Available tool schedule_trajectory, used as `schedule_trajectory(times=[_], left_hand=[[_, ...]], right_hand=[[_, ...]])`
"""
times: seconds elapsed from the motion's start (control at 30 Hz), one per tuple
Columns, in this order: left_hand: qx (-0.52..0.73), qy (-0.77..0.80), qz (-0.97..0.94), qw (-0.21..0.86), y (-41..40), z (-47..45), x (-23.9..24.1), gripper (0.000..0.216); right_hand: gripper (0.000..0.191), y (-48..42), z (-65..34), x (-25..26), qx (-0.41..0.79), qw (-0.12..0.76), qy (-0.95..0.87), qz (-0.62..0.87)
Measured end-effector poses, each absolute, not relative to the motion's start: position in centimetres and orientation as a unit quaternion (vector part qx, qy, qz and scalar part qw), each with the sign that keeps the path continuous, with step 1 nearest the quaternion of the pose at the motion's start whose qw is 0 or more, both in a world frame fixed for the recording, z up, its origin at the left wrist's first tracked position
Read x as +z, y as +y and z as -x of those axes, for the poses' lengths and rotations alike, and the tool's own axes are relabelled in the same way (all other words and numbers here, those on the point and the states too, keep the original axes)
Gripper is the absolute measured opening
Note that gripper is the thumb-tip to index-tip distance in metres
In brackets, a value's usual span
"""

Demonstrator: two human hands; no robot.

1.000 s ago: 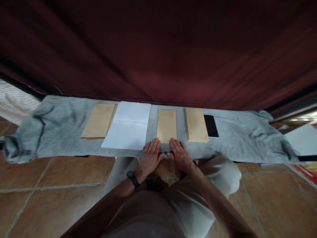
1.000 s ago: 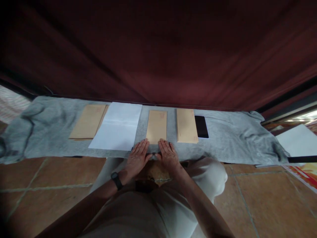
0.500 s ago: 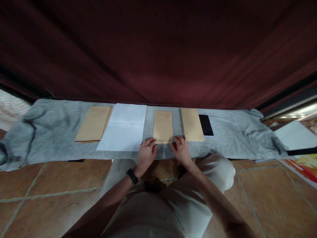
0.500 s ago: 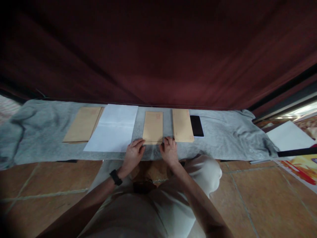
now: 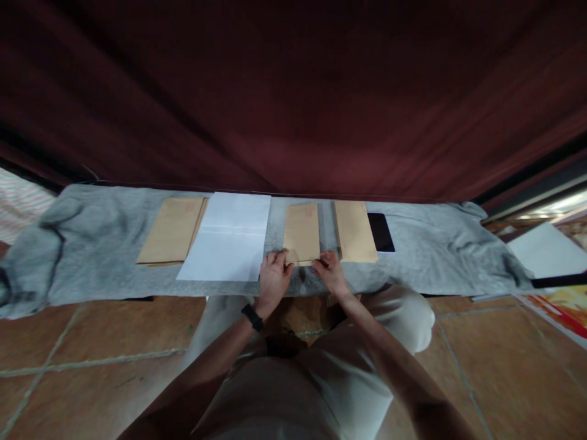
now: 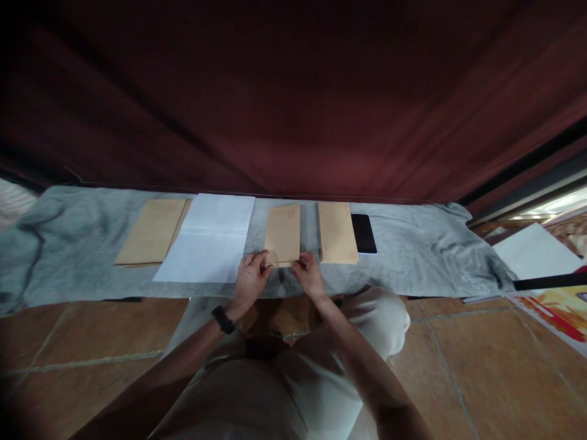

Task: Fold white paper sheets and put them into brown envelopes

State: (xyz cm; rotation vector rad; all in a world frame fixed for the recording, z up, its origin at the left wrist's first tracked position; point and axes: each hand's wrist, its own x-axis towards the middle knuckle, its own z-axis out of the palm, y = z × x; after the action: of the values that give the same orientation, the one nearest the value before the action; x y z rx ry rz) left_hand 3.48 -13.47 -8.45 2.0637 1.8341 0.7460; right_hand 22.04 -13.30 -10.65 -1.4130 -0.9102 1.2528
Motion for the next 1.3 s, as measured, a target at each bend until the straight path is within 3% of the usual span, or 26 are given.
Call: schedule_trajectory(times=[0.17,0.4,0.47,0.63,0.77,0.97,1.1,1.3], left_hand=[[0.32,0.628,-0.687,0.18,-13.5,-3.5,-8.7,0.048],[0.486,0.61,-0.447,0.439,-12.6,-4.2,-9.0,0.081],[0.495,0.589,-0.401,0.497,-12.4,-4.3,-8.5,0.074],[0.454,0.538,-0.391,0.593,-12.4,-4.7,-6.9,0.033],[0.471,0.543,-0.403,0.567,-12.0,-5.4,-6.2,0.028],[0.474,0.566,-0.512,0.439,-11.2,-5.8,-4.8,0.013],[0.448,0.59,-0.577,0.343,-11.5,-6.6,-3.9,0.007],[0.451,0.585,-0.584,0.336,-13.1,-8.8,-4.6,0.017]], right_hand=[[0.046,-13.0,-21.7,-10.0,0.576,0.484,-0.349,0.559],[0.042,-13.2,-22.4,-8.2,0.595,0.491,-0.337,0.541],[0.042,-13.2,-22.5,-7.9,0.593,0.494,-0.339,0.539],[0.035,-13.0,-22.7,-8.1,0.578,0.488,-0.366,0.541],[0.031,-13.2,-22.9,-8.6,0.504,0.47,-0.438,0.577],[0.047,-14.2,-22.8,-8.1,0.249,0.436,-0.623,0.6],[0.045,-15.1,-21.8,-7.5,0.254,0.392,-0.659,0.59],[0.036,-15.9,-21.3,-6.9,0.277,0.376,-0.625,0.626]])
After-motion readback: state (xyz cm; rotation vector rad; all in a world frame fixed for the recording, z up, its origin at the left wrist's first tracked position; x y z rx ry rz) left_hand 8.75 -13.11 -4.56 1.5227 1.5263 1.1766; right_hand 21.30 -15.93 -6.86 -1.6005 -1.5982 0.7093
